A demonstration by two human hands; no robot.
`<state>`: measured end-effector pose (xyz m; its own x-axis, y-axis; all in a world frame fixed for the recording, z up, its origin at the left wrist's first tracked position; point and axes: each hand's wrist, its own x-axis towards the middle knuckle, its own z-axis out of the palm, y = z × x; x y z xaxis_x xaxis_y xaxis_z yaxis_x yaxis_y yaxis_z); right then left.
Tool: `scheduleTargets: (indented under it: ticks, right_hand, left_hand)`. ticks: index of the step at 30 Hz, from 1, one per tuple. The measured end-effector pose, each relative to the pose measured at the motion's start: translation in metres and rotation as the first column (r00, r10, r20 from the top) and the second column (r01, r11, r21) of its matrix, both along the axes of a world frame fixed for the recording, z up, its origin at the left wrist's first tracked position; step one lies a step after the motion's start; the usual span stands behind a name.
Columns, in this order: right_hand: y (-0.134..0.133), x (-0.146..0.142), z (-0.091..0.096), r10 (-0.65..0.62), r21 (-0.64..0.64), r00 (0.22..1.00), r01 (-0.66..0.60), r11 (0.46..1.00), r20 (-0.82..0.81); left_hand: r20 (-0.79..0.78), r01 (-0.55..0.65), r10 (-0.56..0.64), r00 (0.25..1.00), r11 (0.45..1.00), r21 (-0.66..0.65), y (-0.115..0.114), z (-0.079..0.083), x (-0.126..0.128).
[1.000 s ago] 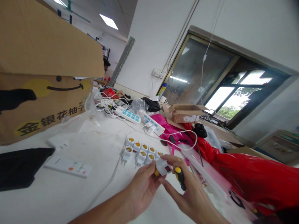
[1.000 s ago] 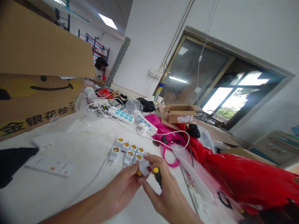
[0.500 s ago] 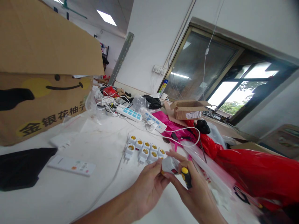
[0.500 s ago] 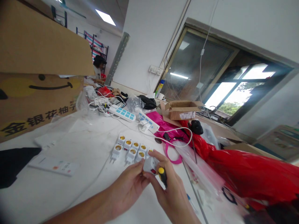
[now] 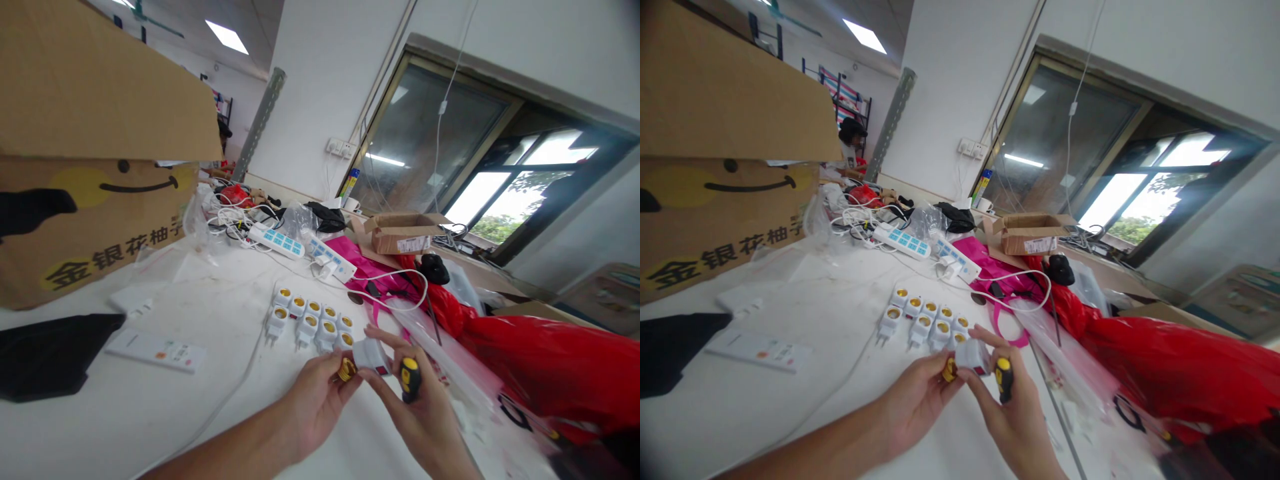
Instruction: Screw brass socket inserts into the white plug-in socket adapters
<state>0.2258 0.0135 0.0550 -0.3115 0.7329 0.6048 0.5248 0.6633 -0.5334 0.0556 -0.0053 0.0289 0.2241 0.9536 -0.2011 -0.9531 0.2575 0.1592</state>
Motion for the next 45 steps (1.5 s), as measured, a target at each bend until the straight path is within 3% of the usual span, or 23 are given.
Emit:
scheduleTargets:
  ticks: [4,11,22,26,29,34,40,45]
  right_hand:
    - [-0.004,-0.002,0.000,0.129,0.065,0.978,-0.141,0.988,0.163]
    - [-0.010,-0.004,0.004,0.088,0.094,0.989,-0.099,0.991,0.117]
    - [-0.018,0.006,-0.010,0.074,-0.051,0.997,-0.073,0.996,0.017]
    - [-0.019,0.008,-0.010,-0.031,-0.148,0.987,0.007,0.989,-0.160]
    - [-0.015,0.010,-0.007,-0.103,-0.300,0.918,-0.018,0.954,-0.382]
    - [-0.013,0.015,-0.007,-0.189,-0.445,0.685,-0.218,0.869,-0.703]
    - [-0.024,0.011,-0.002,-0.205,-0.465,0.648,-0.259,0.847,-0.733]
    - [-0.016,0.017,-0.006,-0.300,-0.542,0.604,-0.267,0.797,-0.739]
  left_hand:
    - [-0.063,0.053,-0.048,0.997,0.996,0.077,-0.001,-0.001,0.002]
    - [-0.114,0.095,-0.088,0.990,0.994,0.060,0.001,-0.007,0.005]
    - [-0.119,0.107,-0.113,0.986,0.993,-0.058,-0.002,-0.005,0.004]
    - [-0.128,0.099,-0.111,0.985,0.990,-0.102,-0.003,-0.006,0.006]
    - [-0.127,0.089,-0.104,0.987,0.989,-0.121,-0.004,-0.006,0.007]
    - [-0.130,0.110,-0.124,0.984,0.988,-0.112,-0.007,-0.008,0.010]
    - [-0.146,0.154,-0.156,0.977,0.988,-0.026,-0.009,-0.003,0.008]
    - [-0.172,0.190,-0.182,0.968,0.981,0.027,-0.013,0.007,0.003]
